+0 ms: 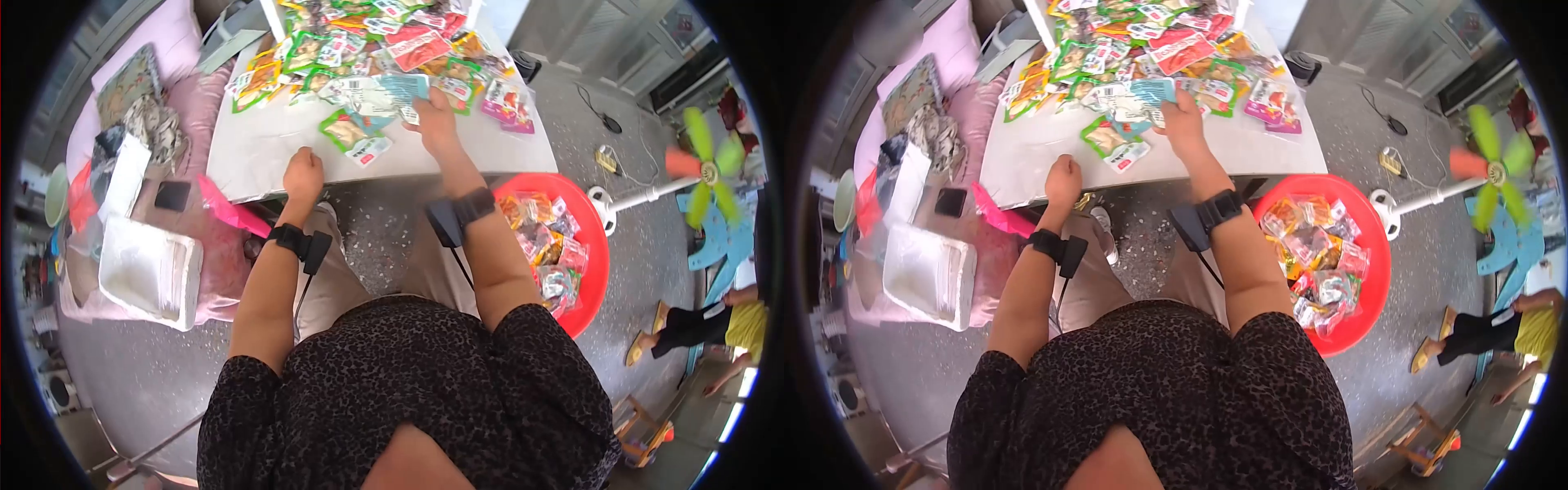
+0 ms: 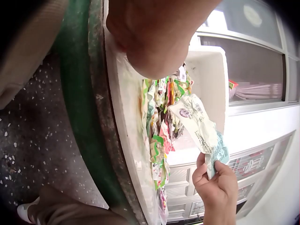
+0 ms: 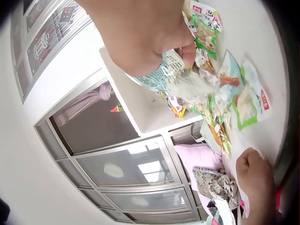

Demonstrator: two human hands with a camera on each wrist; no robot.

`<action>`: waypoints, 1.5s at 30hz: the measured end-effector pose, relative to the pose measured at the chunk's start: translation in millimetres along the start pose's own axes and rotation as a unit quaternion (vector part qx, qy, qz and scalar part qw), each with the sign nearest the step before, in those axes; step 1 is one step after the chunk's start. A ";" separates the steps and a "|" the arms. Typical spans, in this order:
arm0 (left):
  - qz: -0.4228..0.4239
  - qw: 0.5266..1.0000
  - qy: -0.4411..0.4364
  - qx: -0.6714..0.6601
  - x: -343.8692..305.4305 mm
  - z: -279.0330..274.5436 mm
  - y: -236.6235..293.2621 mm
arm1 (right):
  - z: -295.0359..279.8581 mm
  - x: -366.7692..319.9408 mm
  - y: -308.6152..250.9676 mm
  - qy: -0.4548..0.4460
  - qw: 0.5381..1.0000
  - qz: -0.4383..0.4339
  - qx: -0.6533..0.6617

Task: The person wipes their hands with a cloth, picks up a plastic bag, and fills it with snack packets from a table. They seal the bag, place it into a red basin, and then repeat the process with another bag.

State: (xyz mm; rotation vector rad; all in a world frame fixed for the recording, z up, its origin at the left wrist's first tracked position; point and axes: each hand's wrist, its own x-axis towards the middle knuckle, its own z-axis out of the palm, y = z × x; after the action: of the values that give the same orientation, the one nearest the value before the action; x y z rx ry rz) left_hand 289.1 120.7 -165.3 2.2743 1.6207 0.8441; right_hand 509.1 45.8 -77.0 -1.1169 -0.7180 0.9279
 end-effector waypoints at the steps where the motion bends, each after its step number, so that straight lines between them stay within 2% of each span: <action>1: -0.012 1.000 -0.012 -0.004 -0.2 -1.7 3.2 | 1.0 -2.7 -2.4 0.016 0.998 0.033 0.042; 3: -0.030 0.999 -0.029 -0.004 -1.2 -8.5 6.4 | -1.7 0.0 8.2 -0.027 0.999 -0.041 -0.010; 5: -0.031 0.999 -0.020 -0.012 -2.1 -6.4 7.5 | -10.8 4.3 24.7 -0.050 0.995 -0.074 -0.034; 7: -0.022 1.000 -0.003 -0.018 -1.9 -1.3 3.6 | -15.9 5.5 31.2 -0.062 0.997 -0.053 -0.012; 9: -0.029 0.999 -0.006 -0.020 -4.4 -5.1 2.4 | -3.5 -4.4 21.5 -0.049 0.997 0.041 0.045; 10: -0.035 0.999 -0.014 -0.026 -4.3 -6.0 4.6 | 3.5 -11.8 9.4 -0.020 0.990 0.116 0.074; 12: -0.045 0.998 -0.035 -0.033 -2.9 -4.2 2.7 | 5.6 -14.7 11.5 -0.046 0.990 0.119 0.065; 15: -0.034 0.998 -0.002 -0.045 -6.7 -6.1 4.5 | 6.6 -9.7 17.3 -0.089 0.989 0.111 0.048; 18: -0.025 0.998 0.020 -0.049 -8.0 -7.8 4.9 | 10.0 1.5 29.9 -0.058 0.997 0.034 -0.024; 19: -0.033 0.999 0.014 -0.042 -7.3 -10.1 6.6 | 16.5 0.0 29.9 -0.050 0.992 -0.012 -0.114; 20: -0.040 0.999 0.005 -0.036 -8.4 -9.7 9.2 | 18.2 -1.6 36.7 -0.054 0.974 -0.090 -0.201; 22: -0.031 0.999 0.010 -0.037 -9.9 -6.1 9.8 | 22.8 -5.3 55.7 -0.062 0.898 -0.248 -0.359; 23: -0.029 0.999 0.016 -0.035 -9.5 -6.8 7.6 | 27.4 -10.5 62.7 -0.076 0.910 -0.263 -0.313; 26: -0.031 0.999 -0.002 -0.027 -8.6 -7.9 7.7 | 21.5 -10.2 77.2 -0.115 0.833 -0.358 -0.406; 29: -0.037 0.999 -0.006 -0.032 -7.6 -6.2 7.3 | 12.9 -11.0 78.8 -0.088 0.804 -0.364 -0.463; 33: -0.032 0.999 -0.004 -0.036 -8.7 -9.0 7.8 | 2.6 -3.8 79.5 -0.111 0.805 -0.349 -0.467; 36: -0.032 0.999 -0.009 -0.033 -8.6 -9.0 7.7 | 1.6 -4.1 82.1 -0.047 0.801 -0.371 -0.467; 39: -0.030 0.999 -0.010 -0.029 -8.2 -9.8 9.5 | -16.0 10.0 90.3 -0.047 0.822 -0.279 -0.495; 42: -0.038 0.998 -0.043 -0.013 -7.5 -11.4 9.6 | -10.4 9.1 95.3 0.034 0.914 -0.161 -0.371; 45: -0.036 0.998 -0.040 -0.017 -6.2 -11.3 10.2 | -11.9 11.5 96.7 0.083 0.978 -0.028 -0.192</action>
State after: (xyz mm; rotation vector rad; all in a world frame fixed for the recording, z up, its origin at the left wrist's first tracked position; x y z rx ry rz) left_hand 289.4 109.6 -153.2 2.1831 1.6311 0.7481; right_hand 500.2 66.2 -172.6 -1.4868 -0.8063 0.6530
